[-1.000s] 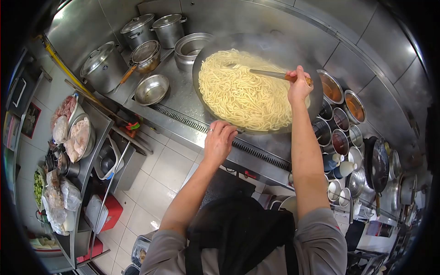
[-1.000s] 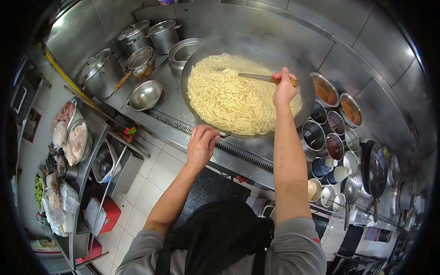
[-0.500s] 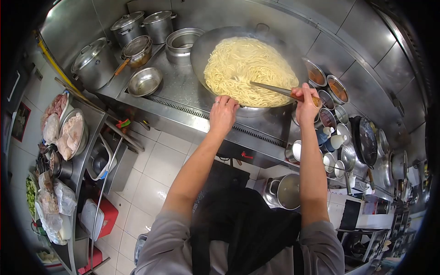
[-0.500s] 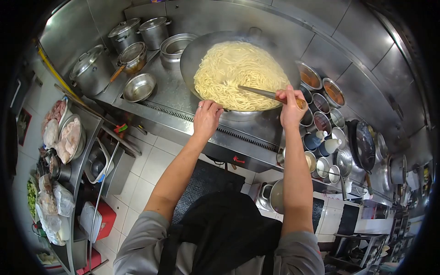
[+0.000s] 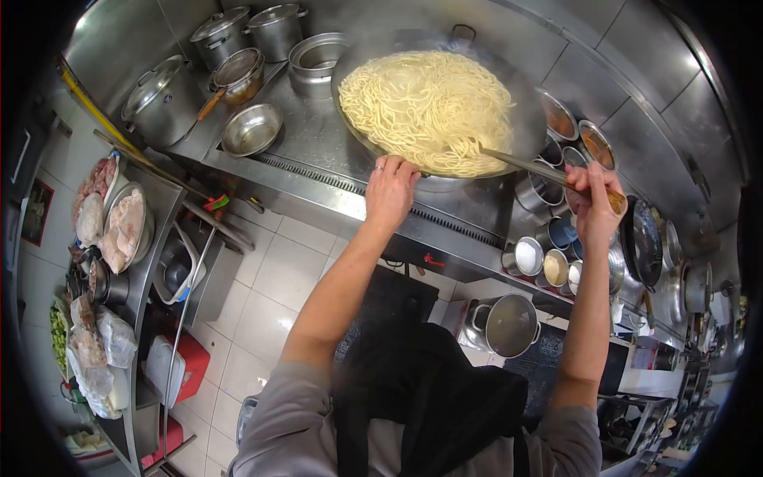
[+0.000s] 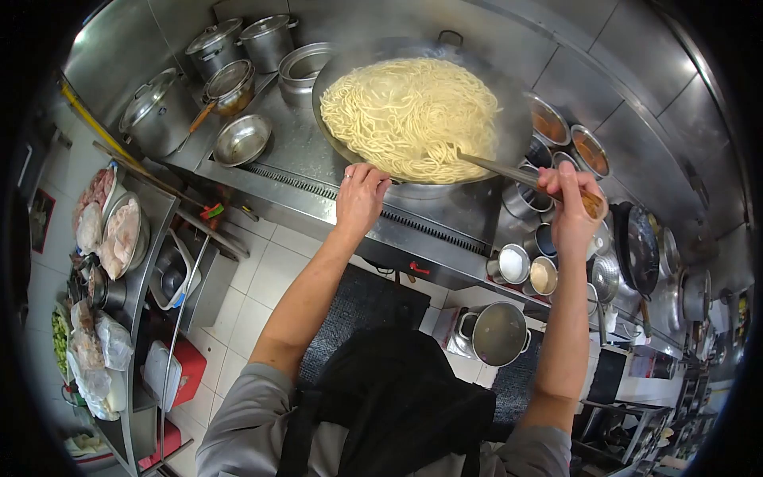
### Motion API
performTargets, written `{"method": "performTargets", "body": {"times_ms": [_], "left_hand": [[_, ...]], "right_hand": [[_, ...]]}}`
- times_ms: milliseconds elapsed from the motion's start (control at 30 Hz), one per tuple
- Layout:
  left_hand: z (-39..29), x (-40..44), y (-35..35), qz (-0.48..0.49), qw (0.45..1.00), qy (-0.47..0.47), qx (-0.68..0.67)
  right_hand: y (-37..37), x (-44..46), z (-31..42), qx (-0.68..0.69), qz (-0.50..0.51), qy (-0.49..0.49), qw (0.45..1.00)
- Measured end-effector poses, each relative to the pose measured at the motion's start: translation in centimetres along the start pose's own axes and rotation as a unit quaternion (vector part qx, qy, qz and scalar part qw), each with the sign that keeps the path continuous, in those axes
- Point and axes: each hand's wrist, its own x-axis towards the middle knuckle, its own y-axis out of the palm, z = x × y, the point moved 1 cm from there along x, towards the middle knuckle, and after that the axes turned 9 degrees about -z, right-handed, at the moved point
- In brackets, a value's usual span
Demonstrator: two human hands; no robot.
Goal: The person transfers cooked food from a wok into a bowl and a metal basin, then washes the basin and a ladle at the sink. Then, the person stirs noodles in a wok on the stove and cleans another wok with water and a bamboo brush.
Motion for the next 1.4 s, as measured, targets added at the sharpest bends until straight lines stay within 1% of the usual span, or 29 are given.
{"method": "performTargets", "body": {"times_ms": [67,167,233,300,333,433,500,533,600,667,700,800,900,1033,1067,1200,1300,1333,1400], "left_hand": [[-0.2,0.0,0.2,-0.003,1.0,-0.005,0.002],[-0.5,0.4,0.5,-0.009,1.0,-0.01,0.004],[-0.7,0.5,0.7,-0.017,1.0,-0.009,-0.004],[-1.0,0.7,0.8,-0.005,1.0,-0.016,-0.006],[-1.2,0.8,0.8,-0.002,1.0,-0.017,-0.004],[-1.6,1.2,0.9,0.003,1.0,-0.017,0.0],[-1.8,1.5,1.1,0.008,1.0,-0.017,0.003],[-1.9,1.5,1.1,0.012,1.0,-0.018,0.006],[-2.3,1.6,1.2,0.023,0.999,-0.034,0.019],[-2.5,1.8,1.3,0.023,0.999,-0.033,0.03],[-2.7,1.8,1.4,0.024,0.999,-0.031,0.035],[-3.0,1.9,1.6,0.024,0.998,-0.032,0.051],[-3.3,1.9,1.7,0.025,0.998,-0.037,0.054],[-3.5,1.7,1.5,0.03,0.997,-0.043,0.056],[-3.4,1.6,1.4,0.032,0.997,-0.045,0.055],[-3.0,1.4,1.1,0.029,0.998,-0.037,0.04],[-2.5,1.1,0.9,0.029,0.999,-0.033,0.028],[-2.5,1.0,0.8,0.026,0.999,-0.031,0.025],[-2.3,0.9,0.5,0.021,0.999,-0.022,0.021]], "right_hand": [[-0.2,0.5,-1.6,-0.01,-0.014,-0.009,1.0],[-0.3,1.1,-6.2,-0.02,-0.045,-0.046,0.998],[-0.2,2.2,-9.9,-0.018,-0.065,-0.054,0.996],[0.0,4.0,-12.9,0.011,-0.068,-0.054,0.996],[0.2,5.2,-14.4,0.03,-0.055,-0.071,0.996],[1.2,8.0,-18.0,0.043,-0.044,-0.035,0.998],[2.6,9.9,-19.8,0.01,-0.025,-0.055,0.998],[3.5,10.5,-20.4,0.01,-0.012,-0.041,0.999],[5.3,11.6,-21.9,0.003,0.02,-0.073,0.997],[7.3,12.5,-23.2,-0.015,0.046,-0.073,0.996],[8.2,13.0,-23.6,-0.025,0.058,-0.074,0.995],[10.0,15.1,-24.0,-0.035,0.121,-0.125,0.984],[10.8,16.9,-23.8,-0.083,0.155,-0.169,0.97],[10.5,18.5,-24.3,-0.134,0.181,-0.169,0.959],[10.5,18.7,-24.3,-0.147,0.175,-0.177,0.957],[9.3,18.5,-21.8,-0.178,0.14,-0.13,0.965],[7.6,17.8,-20.1,-0.192,0.101,-0.139,0.966],[7.1,16.9,-18.4,-0.213,0.08,-0.128,0.965],[5.7,16.1,-18.2,-0.195,0.039,-0.103,0.975]]}}
